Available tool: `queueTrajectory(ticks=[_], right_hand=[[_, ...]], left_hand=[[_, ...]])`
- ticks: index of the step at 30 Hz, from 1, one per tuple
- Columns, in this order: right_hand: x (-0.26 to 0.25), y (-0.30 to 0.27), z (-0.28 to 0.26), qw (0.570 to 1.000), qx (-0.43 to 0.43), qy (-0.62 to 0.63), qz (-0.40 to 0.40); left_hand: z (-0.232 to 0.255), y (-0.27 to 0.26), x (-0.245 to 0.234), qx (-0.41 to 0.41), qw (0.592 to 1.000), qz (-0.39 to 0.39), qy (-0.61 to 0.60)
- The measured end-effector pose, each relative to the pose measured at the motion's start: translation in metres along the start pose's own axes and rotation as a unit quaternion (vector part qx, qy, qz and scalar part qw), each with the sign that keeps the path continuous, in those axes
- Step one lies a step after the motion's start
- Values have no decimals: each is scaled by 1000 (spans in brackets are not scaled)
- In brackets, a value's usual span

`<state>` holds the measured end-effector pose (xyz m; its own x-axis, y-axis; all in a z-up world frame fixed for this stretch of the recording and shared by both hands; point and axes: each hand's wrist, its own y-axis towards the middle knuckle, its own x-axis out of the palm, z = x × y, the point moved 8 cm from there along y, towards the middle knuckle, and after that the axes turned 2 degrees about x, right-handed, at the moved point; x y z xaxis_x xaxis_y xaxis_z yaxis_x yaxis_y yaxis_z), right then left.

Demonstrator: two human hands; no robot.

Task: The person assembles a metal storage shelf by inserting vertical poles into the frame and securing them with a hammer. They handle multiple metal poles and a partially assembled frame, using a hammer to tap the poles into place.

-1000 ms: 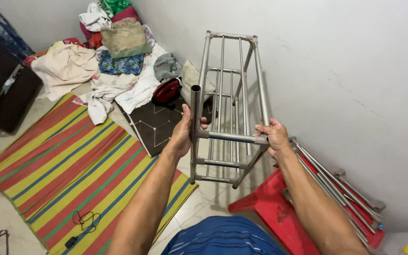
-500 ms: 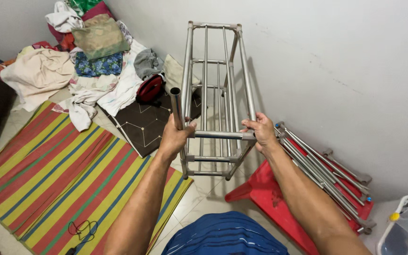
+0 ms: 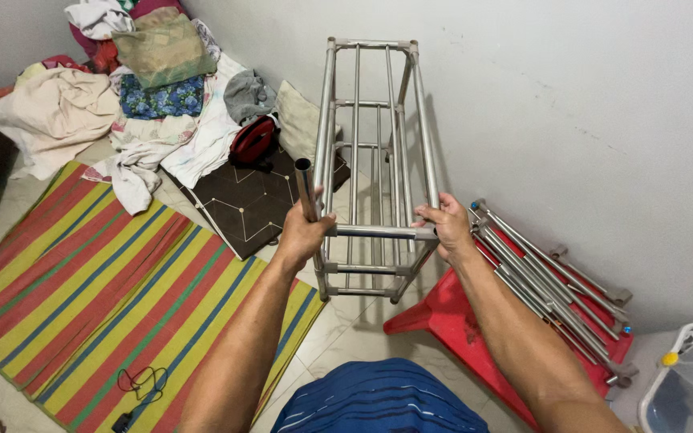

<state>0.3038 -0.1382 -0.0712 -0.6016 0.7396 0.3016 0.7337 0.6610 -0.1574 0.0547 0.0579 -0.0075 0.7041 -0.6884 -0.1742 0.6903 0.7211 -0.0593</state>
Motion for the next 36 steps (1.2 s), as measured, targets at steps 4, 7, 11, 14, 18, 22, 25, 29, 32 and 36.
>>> queueTrajectory(ticks=[4, 7, 11, 14, 18, 22, 25, 29, 32, 36], right_hand=[[6, 2, 10, 1000, -9, 7, -1], [12, 4, 18, 1000, -23, 2, 2], [13, 4, 32, 999, -28, 1, 17], [14, 9, 43, 999, -25, 9, 18], [5, 22, 63, 999, -12, 24, 22], [0, 42, 89, 999, -10, 27, 31], [-7, 61, 111, 1000, -2, -3, 26], [-19, 87, 151, 1000, 8, -25, 11], [-27, 119, 177, 1000, 5, -29, 10], [-55, 132, 227, 998, 12, -64, 26]], left_hand=[[10, -6, -13, -25, 999, 27, 30], [11, -11, -29, -61, 990, 73, 103], [-11, -13, -36, -171, 964, 13, 204], [-16, -10, -38, -133, 966, -7, 222], [-8, 3, -41, -26, 982, 52, 179], [-34, 25, -37, -117, 985, 57, 117], [-59, 37, -31, -107, 986, 96, 82], [-118, 46, -17, -92, 986, 140, 6], [-157, 70, -9, -82, 983, 164, -5], [-208, 81, 9, -65, 982, 178, 19]])
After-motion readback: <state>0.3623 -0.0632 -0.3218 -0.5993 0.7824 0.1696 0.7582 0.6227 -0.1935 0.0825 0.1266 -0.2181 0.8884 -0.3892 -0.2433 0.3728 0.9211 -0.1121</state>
